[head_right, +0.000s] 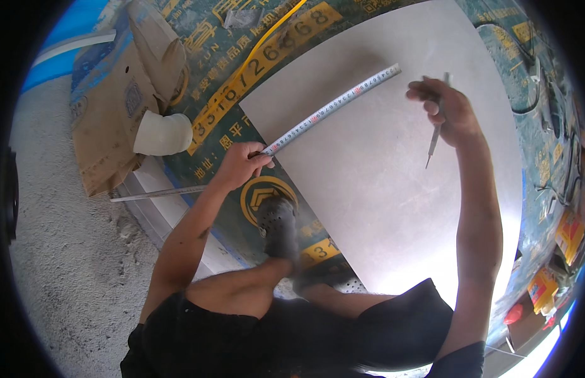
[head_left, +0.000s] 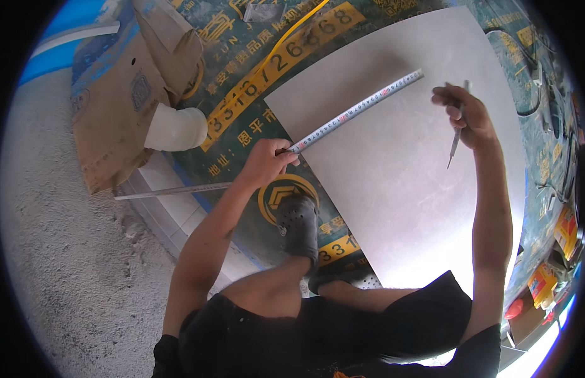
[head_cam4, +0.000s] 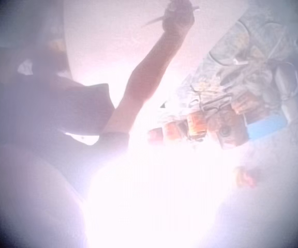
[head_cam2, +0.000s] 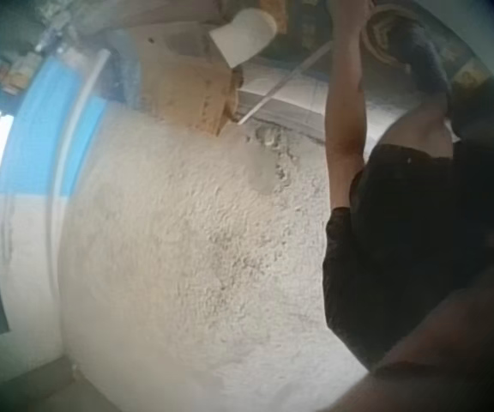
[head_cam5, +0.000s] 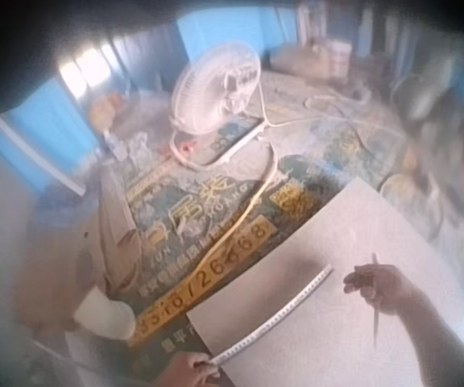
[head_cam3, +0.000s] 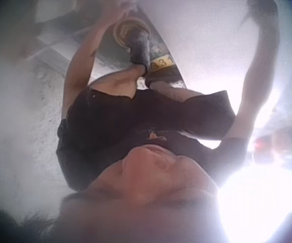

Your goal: The person uses a tape measure and a pen to measure and mark locations on a blue wall and a ceramic tile.

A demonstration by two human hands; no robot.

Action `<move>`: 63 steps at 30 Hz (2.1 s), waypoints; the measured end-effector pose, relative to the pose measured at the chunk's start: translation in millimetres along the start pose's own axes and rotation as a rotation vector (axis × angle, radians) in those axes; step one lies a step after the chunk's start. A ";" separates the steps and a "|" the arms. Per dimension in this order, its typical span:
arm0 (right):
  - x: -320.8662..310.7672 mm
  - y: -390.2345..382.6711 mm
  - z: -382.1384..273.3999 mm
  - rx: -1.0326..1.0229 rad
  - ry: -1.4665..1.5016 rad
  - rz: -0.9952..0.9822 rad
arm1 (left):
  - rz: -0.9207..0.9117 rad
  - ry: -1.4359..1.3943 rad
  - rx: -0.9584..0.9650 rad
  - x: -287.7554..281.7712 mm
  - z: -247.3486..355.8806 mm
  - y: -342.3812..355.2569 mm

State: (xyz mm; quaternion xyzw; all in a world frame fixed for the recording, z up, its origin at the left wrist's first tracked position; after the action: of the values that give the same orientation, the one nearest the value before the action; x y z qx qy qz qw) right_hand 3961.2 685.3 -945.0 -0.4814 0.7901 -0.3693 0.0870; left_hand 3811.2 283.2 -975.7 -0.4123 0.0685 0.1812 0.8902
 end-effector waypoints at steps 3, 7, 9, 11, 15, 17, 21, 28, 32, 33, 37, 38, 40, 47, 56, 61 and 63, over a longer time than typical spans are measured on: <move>-18.8 -5.6 -12.8 -0.051 0.167 0.076 | -0.016 0.021 -0.027 -1.4 5.6 -0.1; -41.3 -13.7 -21.2 -0.045 0.376 0.109 | 0.026 -0.010 0.004 -0.4 6.9 0.6; -61.8 -13.4 -19.3 -0.081 0.409 -0.124 | 0.022 -0.002 0.012 0.6 8.3 1.9; -65.1 -17.4 -19.1 -0.105 0.428 -0.260 | 0.017 0.006 0.015 1.3 12.4 1.5; -55.8 -26.2 -25.1 -0.238 0.482 -0.362 | 0.015 0.035 -0.011 0.6 12.0 2.6; -28.0 -32.3 -34.5 -0.225 0.514 -0.061 | 0.013 0.042 -0.020 0.9 10.2 1.4; 6.4 -37.9 -42.1 -0.283 0.554 0.331 | 0.027 0.051 -0.039 -2.4 6.2 -2.4; -67.7 6.9 -2.3 -0.357 0.592 -0.622 | 0.032 0.064 -0.027 3.9 10.3 4.4; -24.8 -3.8 2.0 -0.374 0.365 -0.065 | 0.037 0.028 -0.037 1.3 4.9 2.4; -22.6 -4.3 4.3 -0.354 0.331 0.027 | 0.042 0.058 -0.054 -0.5 3.8 0.9; -45.5 4.4 12.4 -0.371 0.125 0.155 | 0.055 0.077 -0.027 4.0 8.6 7.9; -52.1 4.7 16.1 -0.380 0.115 0.174 | 0.043 0.074 -0.007 6.2 11.6 9.9; -62.4 2.1 20.8 -0.568 -0.010 0.173 | 0.032 0.073 0.007 8.1 15.6 11.7; -11.1 2.4 32.2 -0.581 -0.117 0.262 | 0.080 0.008 -0.013 9.0 16.4 -1.3; 0.7 0.9 25.1 -0.506 -0.431 0.402 | 0.078 0.043 -0.065 7.1 27.7 -3.3; 3.3 3.5 25.4 -0.468 -0.440 0.402 | 0.092 0.050 -0.046 7.5 26.3 -3.1; 2.7 5.2 26.3 -0.477 -0.458 0.402 | 0.088 0.051 -0.037 7.6 25.8 -2.6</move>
State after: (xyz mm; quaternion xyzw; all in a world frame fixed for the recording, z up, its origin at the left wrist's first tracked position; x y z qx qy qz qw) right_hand 3969.1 671.3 -966.6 -0.3938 0.8925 -0.0334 0.2174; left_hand 3818.6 303.3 -959.1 -0.4297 0.1060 0.2110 0.8716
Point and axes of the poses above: each hand's wrist, its own y-axis towards the middle knuckle, its own x-axis out of the palm, z = x × y, the point moved 4 cm from there along y, towards the middle knuckle, and after that the axes turned 5 degrees about -z, right-handed, at the moved point
